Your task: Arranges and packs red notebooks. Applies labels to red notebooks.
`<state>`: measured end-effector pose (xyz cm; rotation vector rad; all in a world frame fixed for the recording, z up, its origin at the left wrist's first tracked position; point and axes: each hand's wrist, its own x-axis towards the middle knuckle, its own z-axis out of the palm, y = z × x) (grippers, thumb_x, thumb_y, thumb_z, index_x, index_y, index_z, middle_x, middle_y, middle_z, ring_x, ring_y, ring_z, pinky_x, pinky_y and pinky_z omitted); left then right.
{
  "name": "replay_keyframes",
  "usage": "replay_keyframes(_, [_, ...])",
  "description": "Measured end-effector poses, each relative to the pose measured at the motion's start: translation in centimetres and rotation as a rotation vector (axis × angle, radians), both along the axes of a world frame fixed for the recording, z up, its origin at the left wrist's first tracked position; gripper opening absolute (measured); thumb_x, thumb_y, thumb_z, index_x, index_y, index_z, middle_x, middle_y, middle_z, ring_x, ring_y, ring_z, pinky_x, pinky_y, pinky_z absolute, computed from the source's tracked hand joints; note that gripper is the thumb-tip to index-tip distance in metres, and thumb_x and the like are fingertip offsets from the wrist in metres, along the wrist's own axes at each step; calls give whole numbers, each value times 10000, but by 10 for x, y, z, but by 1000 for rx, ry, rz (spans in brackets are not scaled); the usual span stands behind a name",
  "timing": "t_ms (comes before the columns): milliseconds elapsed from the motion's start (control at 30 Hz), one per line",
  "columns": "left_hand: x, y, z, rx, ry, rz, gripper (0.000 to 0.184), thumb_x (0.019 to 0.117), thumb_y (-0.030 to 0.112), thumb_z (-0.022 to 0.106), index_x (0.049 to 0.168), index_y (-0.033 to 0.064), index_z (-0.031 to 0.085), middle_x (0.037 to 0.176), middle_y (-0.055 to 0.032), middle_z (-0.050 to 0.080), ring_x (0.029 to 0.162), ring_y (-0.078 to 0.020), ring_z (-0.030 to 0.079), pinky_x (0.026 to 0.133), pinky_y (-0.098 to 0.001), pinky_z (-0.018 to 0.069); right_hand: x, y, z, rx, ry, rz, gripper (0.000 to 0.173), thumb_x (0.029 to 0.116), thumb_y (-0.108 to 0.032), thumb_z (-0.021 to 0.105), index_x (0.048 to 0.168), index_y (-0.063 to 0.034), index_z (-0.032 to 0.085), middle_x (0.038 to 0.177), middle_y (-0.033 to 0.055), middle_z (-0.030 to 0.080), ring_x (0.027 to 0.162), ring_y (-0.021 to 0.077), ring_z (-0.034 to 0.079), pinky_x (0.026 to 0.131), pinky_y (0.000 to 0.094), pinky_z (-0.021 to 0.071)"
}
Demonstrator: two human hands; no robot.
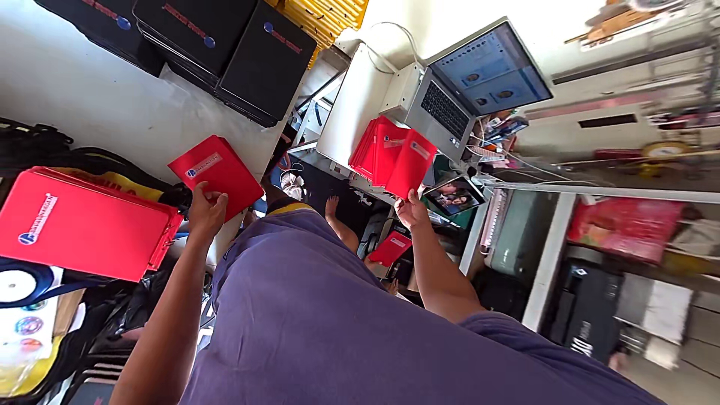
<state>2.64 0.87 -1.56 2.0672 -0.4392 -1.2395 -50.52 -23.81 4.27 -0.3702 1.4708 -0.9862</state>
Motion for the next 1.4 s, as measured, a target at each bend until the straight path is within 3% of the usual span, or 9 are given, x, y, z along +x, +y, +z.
replay_keyframes(233, [2,9,-9,7,-29,34,609,1003,237,614,1535,80,362,1169,-159,696,957,-277,703,881,-515,566,4,27,-11,60,-118,-40,236,1123,-281,402,1313,-141,422,973,88,643,732,155,674,649,294,598])
replay_keyframes(333, [3,6,-7,11,-26,33,615,1003,244,608,1539,72,361,1145,-160,699,959,-269,703,884,-505,566,22,52,-14,115,-190,83,261,1123,-212,367,1376,-150,383,1032,107,648,772,170,674,674,302,591])
replay_keyframes(567, [4,-1,-7,35,-44,42,630,983,249,619,1530,71,361,1083,-156,701,902,-257,700,847,-495,569,111,66,-31,199,-330,424,490,972,-153,649,1414,-180,439,1012,85,677,804,152,662,730,305,574])
replay_keyframes(700, [7,-1,-12,10,-41,37,649,973,241,631,1527,54,351,1078,-156,694,891,-226,704,832,-447,587,171,32,-52,183,-259,228,386,1089,-231,498,1469,-210,434,1150,78,657,888,137,661,788,280,569])
replay_keyframes(867, [4,-5,-7,14,-32,47,642,963,217,624,1518,35,358,1069,-138,685,872,-205,699,799,-417,594,206,-27,-87,202,-304,-96,329,1056,-284,584,1335,-142,483,1142,84,650,797,113,655,661,228,558])
replay_keyframes(1033, [-1,-3,-4,-11,-30,56,650,964,203,623,1518,4,347,1099,-155,665,885,-210,696,806,-411,599,220,-22,-75,355,-228,-327,526,1037,-230,621,1487,-125,371,1399,143,528,1196,232,618,940,318,568])
replay_keyframes(1167, [-4,1,-6,-39,-40,71,638,969,185,618,1514,-5,348,1116,-153,657,877,-193,699,792,-395,607,216,3,-45,435,51,285,494,1071,-254,508,1474,16,409,1387,224,574,1121,278,680,920,348,584])
replay_keyframes(1267, [-5,3,-7,-29,-44,68,631,986,176,601,1525,-8,329,1134,-167,653,876,-192,701,796,-389,605,199,-1,-21,28,778,788,352,1039,-234,566,1352,-85,622,1179,127,726,981,240,731,865,454,610])
replay_keyframes(1400, [-3,3,-8,-50,-92,83,631,968,171,617,1506,-20,347,1052,-156,646,819,-189,678,752,-383,594,167,-37,0,-122,1324,714,698,954,-279,628,1568,-77,365,1308,218,631,1155,380,651,933,598,544])
